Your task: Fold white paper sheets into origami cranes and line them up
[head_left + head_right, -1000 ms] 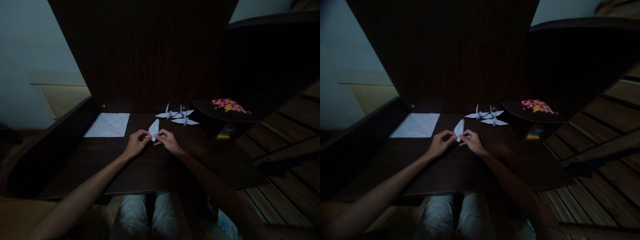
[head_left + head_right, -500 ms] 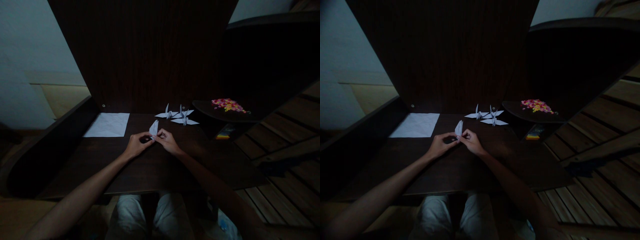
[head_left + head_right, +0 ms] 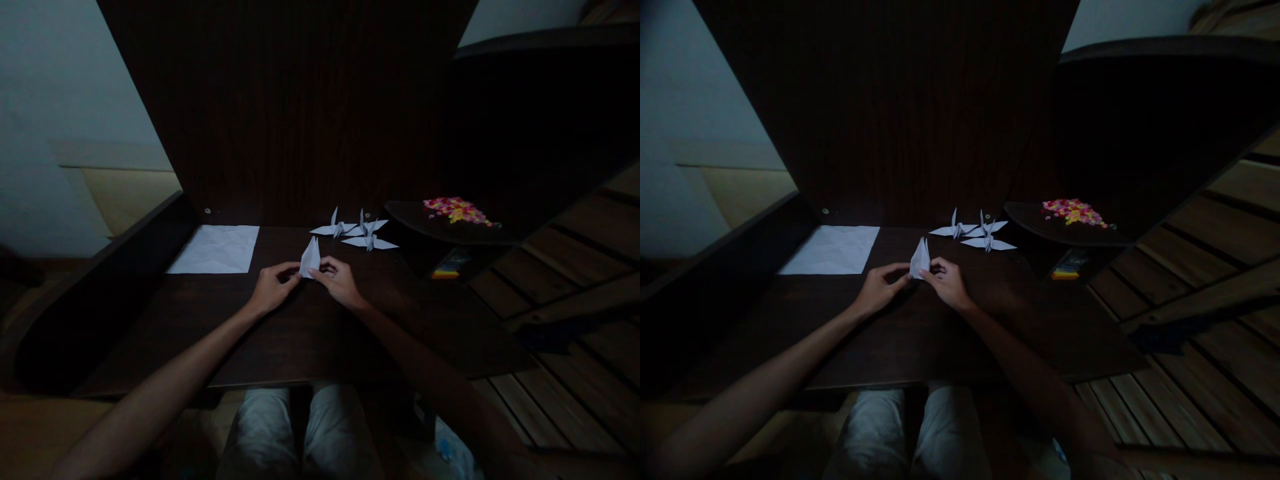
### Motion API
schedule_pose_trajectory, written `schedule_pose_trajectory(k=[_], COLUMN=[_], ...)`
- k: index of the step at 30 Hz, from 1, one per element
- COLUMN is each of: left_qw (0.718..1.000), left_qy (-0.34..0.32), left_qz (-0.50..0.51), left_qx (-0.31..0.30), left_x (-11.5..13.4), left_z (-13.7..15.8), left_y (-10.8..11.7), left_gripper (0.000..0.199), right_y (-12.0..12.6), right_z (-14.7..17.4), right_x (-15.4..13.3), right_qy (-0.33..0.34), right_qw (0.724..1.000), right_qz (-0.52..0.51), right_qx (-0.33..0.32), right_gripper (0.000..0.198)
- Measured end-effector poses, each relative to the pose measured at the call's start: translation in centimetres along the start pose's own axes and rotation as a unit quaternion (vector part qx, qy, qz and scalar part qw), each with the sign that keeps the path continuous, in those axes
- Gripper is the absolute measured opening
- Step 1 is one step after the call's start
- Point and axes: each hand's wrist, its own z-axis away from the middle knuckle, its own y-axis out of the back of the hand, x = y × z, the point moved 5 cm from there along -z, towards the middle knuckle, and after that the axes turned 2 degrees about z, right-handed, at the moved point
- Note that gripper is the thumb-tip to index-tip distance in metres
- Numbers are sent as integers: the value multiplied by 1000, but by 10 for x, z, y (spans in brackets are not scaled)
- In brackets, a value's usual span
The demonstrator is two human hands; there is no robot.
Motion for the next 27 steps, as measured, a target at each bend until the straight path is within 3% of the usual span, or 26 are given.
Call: schedule_pose_trajectory(k=[7,9,12,17,27], left_qw=[985,984,984,984,972], left_qy=[48,69,88,94,125], left_qz=[164,166,146,123,160], left_qx=[-2,-14,-50,-92,-121], left_x=[-11,-11,-6,1,-1], left_z=[-3,-3,-2,-1,3], left_y=[-5,-6,-8,-10,-16], left_gripper=[45,49,36,27,33], right_y=[1,1,1,-2,-7], right_z=[2,2,2,1,4], right_x=[-7,-9,-9,-6,-8], right_qy=[10,14,10,-35,-63], right_qw=[1000,999,999,998,993], right_qz=[-14,-24,-42,-55,-77], right_qx=[21,21,11,-20,-68], right_gripper=[36,44,54,35,33])
